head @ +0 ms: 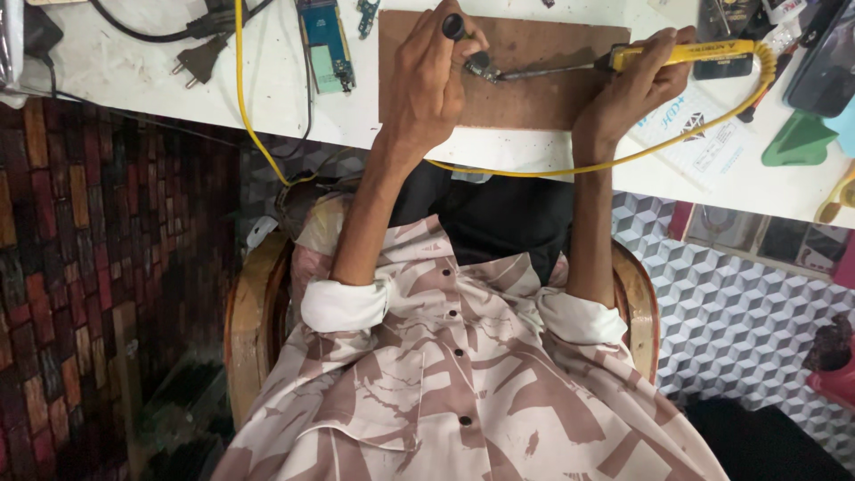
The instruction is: The person uses a soldering iron and solder wire to join components on a small circuit board placed on a wooden board. They repeatedly apply heat and solder to different points, occasionally repositioning the board and tools.
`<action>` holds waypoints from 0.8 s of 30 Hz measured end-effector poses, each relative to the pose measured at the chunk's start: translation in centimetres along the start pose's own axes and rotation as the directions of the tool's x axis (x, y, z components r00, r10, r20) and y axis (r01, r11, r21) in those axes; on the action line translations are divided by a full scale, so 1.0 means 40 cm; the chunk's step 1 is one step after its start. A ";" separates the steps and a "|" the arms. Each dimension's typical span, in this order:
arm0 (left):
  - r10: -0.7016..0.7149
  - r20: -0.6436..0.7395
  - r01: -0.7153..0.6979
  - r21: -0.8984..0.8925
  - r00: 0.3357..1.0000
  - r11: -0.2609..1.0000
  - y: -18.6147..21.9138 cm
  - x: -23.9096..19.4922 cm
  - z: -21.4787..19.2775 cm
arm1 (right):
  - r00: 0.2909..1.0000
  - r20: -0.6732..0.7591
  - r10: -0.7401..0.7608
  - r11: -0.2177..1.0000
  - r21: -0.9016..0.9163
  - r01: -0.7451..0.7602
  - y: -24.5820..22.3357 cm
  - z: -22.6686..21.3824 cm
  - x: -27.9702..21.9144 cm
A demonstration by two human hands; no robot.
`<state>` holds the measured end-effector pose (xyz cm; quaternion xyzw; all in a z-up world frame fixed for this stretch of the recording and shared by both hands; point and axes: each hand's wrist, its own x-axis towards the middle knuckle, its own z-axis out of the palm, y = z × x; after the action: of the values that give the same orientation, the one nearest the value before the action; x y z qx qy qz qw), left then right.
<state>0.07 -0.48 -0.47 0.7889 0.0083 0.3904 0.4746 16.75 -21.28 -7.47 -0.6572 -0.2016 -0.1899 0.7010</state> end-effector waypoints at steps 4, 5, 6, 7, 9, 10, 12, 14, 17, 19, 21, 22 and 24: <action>0.026 -0.037 -0.028 -0.065 0.999 0.998 0.004 0.006 0.002 | 0.999 0.010 0.048 0.999 0.005 -0.048 -0.068 0.019 0.002; 0.036 -0.052 -0.041 -0.096 0.998 0.995 0.003 0.007 0.001 | 0.998 0.039 0.057 0.998 0.001 -0.057 -0.090 0.027 0.008; 0.014 -0.035 -0.017 -0.097 0.999 0.995 0.004 0.003 0.001 | 0.998 0.063 0.006 0.999 -0.036 -0.003 -0.114 0.034 0.012; -0.009 -0.018 0.007 -0.097 1.000 0.995 0.003 0.000 0.001 | 0.995 0.089 -0.044 0.996 -0.072 0.051 -0.137 0.042 0.016; -0.015 -0.002 0.014 -0.092 1.000 0.996 -0.002 0.000 -0.001 | 0.975 0.155 -0.159 0.976 -0.123 0.179 -0.178 0.065 0.028; 0.000 -0.004 0.000 -0.090 1.000 0.996 -0.004 0.001 0.000 | 0.955 0.195 -0.222 0.958 -0.140 0.252 -0.195 0.076 0.032; 0.015 -0.007 -0.016 -0.063 1.000 0.998 -0.005 -0.001 0.000 | 0.914 0.268 -0.304 0.916 -0.182 0.357 -0.223 0.092 0.043; 0.016 -0.010 -0.016 -0.016 1.000 1.000 -0.005 -0.006 -0.002 | 0.880 0.332 -0.340 0.874 -0.233 0.426 -0.244 0.103 0.052; 0.022 -0.008 -0.022 -0.008 1.000 1.000 -0.006 -0.006 0.001 | 0.846 0.364 -0.389 0.831 -0.258 0.493 -0.270 0.114 0.064; 0.046 -0.031 -0.047 -0.010 0.998 0.999 -0.007 -0.004 0.005 | 0.830 0.430 -0.355 0.810 -0.301 0.503 -0.293 0.116 0.061; 0.025 -0.052 -0.026 -0.026 0.998 0.999 -0.011 -0.008 0.000 | 0.828 0.462 -0.317 0.816 -0.312 0.486 -0.313 0.119 0.056; -0.008 -0.059 0.005 -0.045 0.998 0.999 -0.011 -0.010 0.000 | 0.834 0.463 -0.299 0.830 -0.304 0.467 -0.323 0.119 0.056; -0.032 -0.075 0.027 -0.064 0.997 0.998 -0.014 -0.013 -0.001 | 0.838 0.456 -0.301 0.776 -0.393 0.493 -0.337 0.126 0.049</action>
<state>-0.10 -0.35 -1.19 0.7578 0.0257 0.4133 0.5042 11.09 -17.11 5.23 -0.7790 -0.4098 -0.2546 0.4006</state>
